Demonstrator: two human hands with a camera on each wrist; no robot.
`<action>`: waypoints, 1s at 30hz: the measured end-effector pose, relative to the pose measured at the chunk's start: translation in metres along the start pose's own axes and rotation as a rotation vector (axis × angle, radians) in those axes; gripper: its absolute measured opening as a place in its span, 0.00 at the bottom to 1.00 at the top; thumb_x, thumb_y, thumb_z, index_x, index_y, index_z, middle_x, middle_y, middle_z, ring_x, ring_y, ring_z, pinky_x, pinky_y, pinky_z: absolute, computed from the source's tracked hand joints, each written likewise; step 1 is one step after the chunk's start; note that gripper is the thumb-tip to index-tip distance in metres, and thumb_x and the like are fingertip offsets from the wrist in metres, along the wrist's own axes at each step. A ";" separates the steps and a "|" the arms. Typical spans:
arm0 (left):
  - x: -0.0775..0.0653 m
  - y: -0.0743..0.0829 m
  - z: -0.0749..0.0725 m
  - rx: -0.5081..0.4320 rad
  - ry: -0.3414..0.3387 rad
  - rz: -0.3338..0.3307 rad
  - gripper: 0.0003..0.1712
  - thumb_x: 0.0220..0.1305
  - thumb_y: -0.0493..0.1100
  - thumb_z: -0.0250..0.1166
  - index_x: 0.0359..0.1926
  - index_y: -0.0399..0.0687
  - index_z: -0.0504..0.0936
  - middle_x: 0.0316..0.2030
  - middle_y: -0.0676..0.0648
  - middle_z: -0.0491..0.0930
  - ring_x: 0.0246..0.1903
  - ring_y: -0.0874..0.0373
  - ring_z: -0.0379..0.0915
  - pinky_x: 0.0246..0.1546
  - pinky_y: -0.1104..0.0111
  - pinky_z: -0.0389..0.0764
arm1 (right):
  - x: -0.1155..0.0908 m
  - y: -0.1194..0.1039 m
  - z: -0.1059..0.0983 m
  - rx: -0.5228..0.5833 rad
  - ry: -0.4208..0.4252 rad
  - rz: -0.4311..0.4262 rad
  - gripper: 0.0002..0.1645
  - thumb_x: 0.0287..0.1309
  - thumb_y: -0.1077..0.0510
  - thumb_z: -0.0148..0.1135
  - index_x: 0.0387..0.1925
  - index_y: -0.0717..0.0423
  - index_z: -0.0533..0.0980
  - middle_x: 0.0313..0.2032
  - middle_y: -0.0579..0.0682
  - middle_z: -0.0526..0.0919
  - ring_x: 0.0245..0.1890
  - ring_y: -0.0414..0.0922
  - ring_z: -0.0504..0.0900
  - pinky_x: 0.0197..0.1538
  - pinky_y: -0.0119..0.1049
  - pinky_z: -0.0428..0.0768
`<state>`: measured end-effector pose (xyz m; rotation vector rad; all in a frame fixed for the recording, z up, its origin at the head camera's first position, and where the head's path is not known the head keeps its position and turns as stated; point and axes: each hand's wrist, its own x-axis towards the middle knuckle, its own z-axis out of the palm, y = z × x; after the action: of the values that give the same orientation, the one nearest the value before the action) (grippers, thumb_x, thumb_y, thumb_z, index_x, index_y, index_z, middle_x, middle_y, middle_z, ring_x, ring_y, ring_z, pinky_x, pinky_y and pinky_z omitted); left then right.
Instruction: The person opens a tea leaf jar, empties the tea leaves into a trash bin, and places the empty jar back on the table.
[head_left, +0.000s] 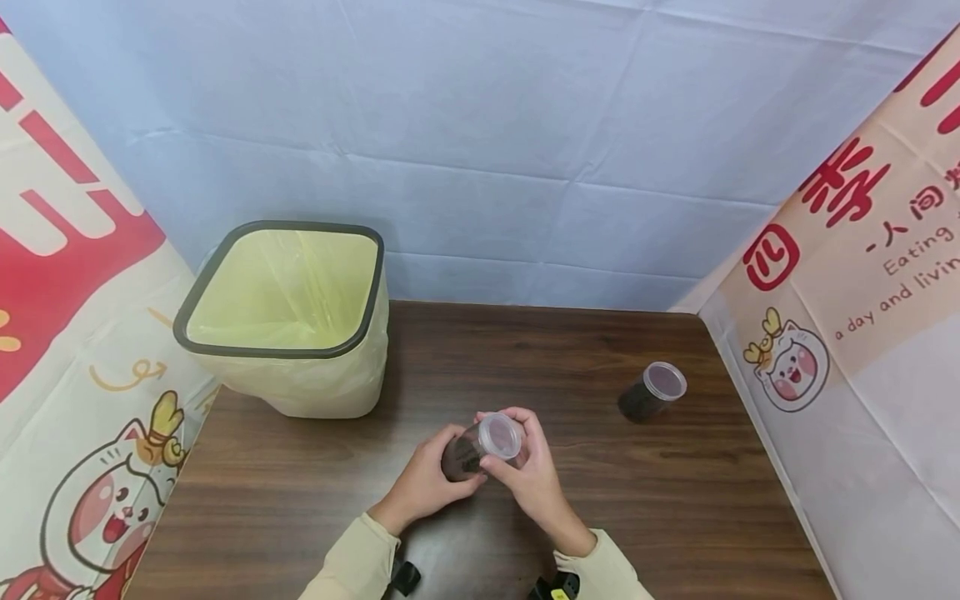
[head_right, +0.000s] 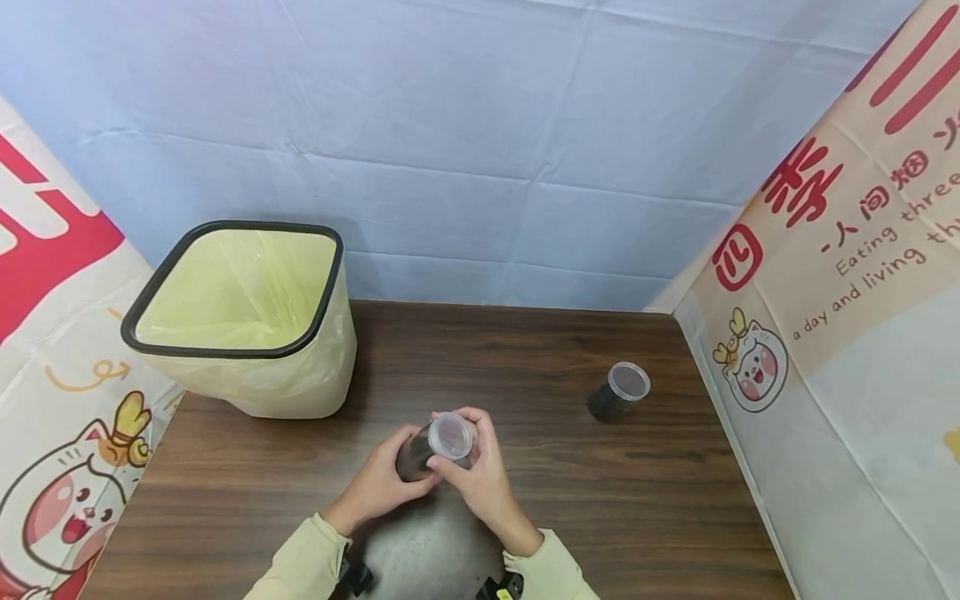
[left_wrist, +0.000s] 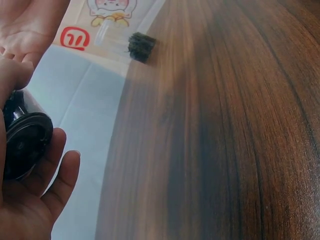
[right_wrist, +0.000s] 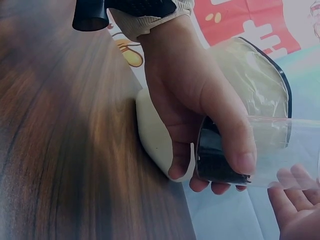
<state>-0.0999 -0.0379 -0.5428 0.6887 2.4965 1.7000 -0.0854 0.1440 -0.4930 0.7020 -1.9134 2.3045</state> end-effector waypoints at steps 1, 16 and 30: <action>0.000 0.000 0.000 0.001 0.000 0.000 0.28 0.47 0.50 0.74 0.48 0.66 0.71 0.42 0.64 0.76 0.41 0.65 0.74 0.45 0.67 0.75 | 0.000 0.000 0.000 -0.001 0.000 0.000 0.33 0.52 0.71 0.64 0.56 0.71 0.56 0.55 0.70 0.71 0.58 0.58 0.69 0.60 0.35 0.68; 0.001 0.002 0.000 -0.019 -0.017 -0.022 0.28 0.47 0.51 0.75 0.48 0.65 0.71 0.42 0.63 0.76 0.42 0.65 0.74 0.45 0.66 0.74 | 0.000 0.000 -0.001 0.005 -0.017 -0.013 0.32 0.54 0.71 0.62 0.58 0.71 0.58 0.55 0.72 0.69 0.58 0.54 0.70 0.60 0.35 0.68; 0.000 -0.005 0.000 0.003 -0.019 -0.005 0.27 0.47 0.55 0.73 0.47 0.65 0.71 0.42 0.61 0.76 0.41 0.65 0.74 0.43 0.67 0.75 | 0.000 0.004 -0.003 0.007 -0.040 -0.012 0.32 0.55 0.75 0.58 0.60 0.70 0.57 0.56 0.72 0.68 0.60 0.55 0.69 0.60 0.36 0.67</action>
<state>-0.1019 -0.0398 -0.5475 0.6947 2.4866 1.6803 -0.0872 0.1456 -0.4972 0.7631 -1.9135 2.3086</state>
